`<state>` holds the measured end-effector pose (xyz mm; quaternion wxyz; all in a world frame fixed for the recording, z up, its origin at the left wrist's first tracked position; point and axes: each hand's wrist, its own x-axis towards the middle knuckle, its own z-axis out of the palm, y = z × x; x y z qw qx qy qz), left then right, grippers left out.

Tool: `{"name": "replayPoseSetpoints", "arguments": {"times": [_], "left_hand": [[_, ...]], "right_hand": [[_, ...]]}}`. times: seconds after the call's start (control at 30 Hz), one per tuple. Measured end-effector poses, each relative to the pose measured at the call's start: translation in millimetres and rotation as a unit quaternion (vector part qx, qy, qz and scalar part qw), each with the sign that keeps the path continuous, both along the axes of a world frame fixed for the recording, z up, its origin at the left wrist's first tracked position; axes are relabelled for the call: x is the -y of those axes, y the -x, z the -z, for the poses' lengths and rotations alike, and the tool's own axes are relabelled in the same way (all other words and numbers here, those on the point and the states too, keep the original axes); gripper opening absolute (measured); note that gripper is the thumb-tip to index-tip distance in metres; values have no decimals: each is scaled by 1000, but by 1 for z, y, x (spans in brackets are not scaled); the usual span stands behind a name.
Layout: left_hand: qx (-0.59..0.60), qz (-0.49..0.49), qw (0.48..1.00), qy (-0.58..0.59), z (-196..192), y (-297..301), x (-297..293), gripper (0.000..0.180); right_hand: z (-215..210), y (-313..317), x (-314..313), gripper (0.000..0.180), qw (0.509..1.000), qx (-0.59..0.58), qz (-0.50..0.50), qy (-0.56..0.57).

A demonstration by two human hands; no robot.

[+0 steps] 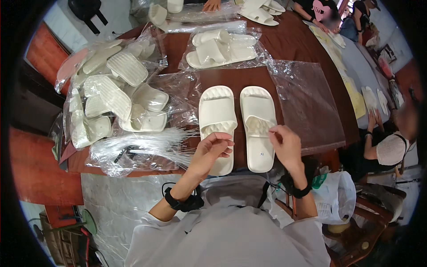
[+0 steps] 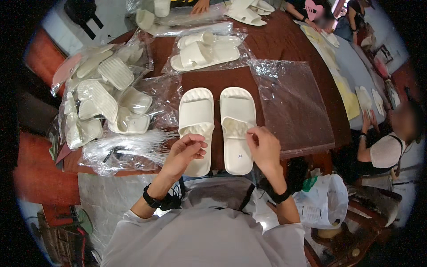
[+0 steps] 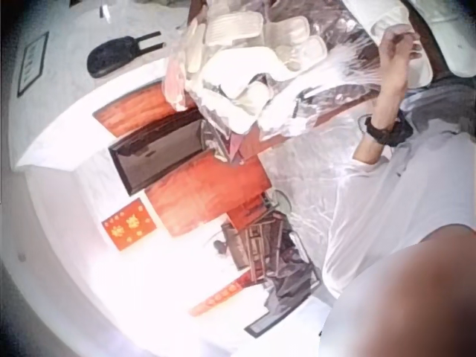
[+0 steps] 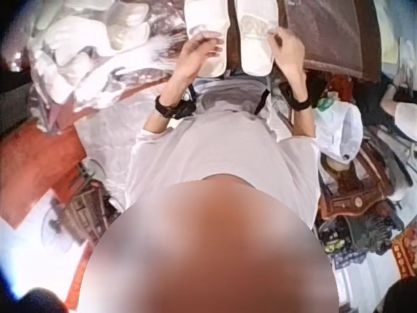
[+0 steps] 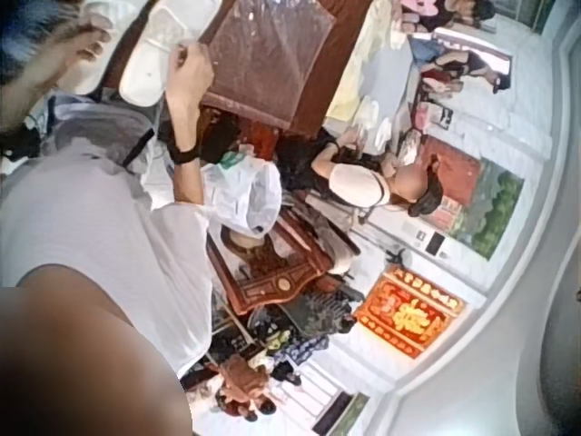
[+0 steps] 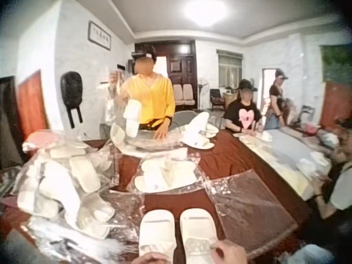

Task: The recorder and others are packaging white slides into plastic bags at a large table in a manufacturing setting.

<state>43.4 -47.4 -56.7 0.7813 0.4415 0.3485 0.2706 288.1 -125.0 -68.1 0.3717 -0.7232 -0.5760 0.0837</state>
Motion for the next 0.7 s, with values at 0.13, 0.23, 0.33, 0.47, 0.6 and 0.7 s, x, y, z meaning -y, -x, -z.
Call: {"name": "replayPoseSetpoints", "arguments": {"times": [0.13,0.23,0.33,0.47,0.6,0.7], "left_hand": [[-48,53,995,-64,-3,-9,2,19],[-24,89,980,-174,-2,-15,-1,19],[-87,149,952,-253,-19,-20,-8,21],[-189,175,883,-393,-38,-39,-17,27],[-169,111,781,-590,-21,-67,-21,31],[-168,128,776,-594,-6,-74,-24,21]], "right_hand": [[9,21,-4,12,998,-17,45,33],[18,25,-10,12,997,18,71,-2],[32,22,-12,11,996,49,73,-28],[29,20,-6,11,996,50,71,-23],[16,19,11,13,996,-1,19,-84],[6,22,17,17,995,-33,3,-97]]}}
